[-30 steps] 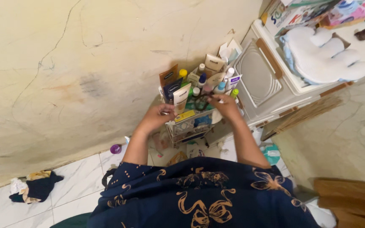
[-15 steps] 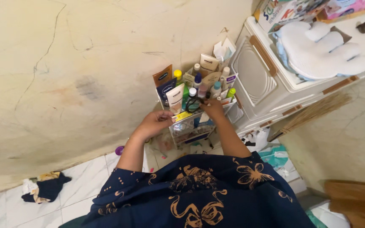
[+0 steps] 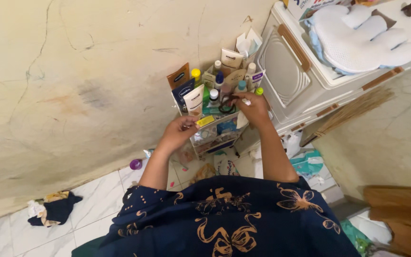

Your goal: The person organizes various household items on a white plastic storage unit. They handle socks, a hair tie, a plush toy, and a package of baby wipes, placing them on the top surface and into a drawer.

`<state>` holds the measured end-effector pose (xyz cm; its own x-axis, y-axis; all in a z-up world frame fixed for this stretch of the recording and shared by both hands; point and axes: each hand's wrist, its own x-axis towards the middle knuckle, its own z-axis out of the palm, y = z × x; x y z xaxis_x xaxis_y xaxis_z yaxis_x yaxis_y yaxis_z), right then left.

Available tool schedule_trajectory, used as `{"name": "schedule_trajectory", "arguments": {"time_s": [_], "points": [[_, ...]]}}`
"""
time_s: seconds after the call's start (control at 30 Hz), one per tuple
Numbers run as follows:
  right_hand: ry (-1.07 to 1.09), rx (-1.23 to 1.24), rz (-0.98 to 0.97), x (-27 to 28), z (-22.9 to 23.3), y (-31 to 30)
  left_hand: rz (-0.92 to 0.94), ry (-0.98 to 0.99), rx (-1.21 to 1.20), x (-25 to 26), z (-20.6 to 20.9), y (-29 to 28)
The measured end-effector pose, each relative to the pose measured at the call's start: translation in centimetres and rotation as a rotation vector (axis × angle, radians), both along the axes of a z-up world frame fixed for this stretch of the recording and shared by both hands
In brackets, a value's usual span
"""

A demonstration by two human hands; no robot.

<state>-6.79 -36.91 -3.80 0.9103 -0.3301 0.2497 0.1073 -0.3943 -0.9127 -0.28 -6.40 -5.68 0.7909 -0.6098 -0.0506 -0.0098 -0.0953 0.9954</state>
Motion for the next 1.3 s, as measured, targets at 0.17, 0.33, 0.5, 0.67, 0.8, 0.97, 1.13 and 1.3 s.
{"name": "schedule_trajectory", "arguments": {"time_s": [0.17,0.33,0.5,0.67,0.8,0.97,1.13,1.3], "points": [[-0.024,0.087,0.027,0.7,-3.0,0.5,0.042,-0.026,-0.088,1.4,-3.6,-1.6],[0.161,0.211,0.007,2.5,-6.6,0.9,0.165,-0.064,0.08,1.4,-6.1,-3.4],[0.375,0.564,-0.052,4.2,-8.2,1.5,0.222,-0.121,0.143,1.2,-7.4,-4.0],[0.544,0.661,-0.025,4.7,-8.5,1.9,0.201,0.035,0.078,1.0,-8.5,-5.2],[0.388,0.44,0.014,4.5,-9.2,1.0,0.145,0.035,0.049,0.5,-9.1,-6.4],[0.322,0.377,-0.097,4.5,-9.7,-0.2,0.207,-0.073,0.201,-0.2,-8.5,-7.8],[0.252,0.233,-0.154,3.7,-11.7,-0.4,0.148,-0.158,0.313,-1.0,-5.9,-8.2],[0.094,-0.12,-0.187,3.3,-11.9,-0.4,-0.01,-0.131,0.435,-1.4,-5.5,-8.8]]}}
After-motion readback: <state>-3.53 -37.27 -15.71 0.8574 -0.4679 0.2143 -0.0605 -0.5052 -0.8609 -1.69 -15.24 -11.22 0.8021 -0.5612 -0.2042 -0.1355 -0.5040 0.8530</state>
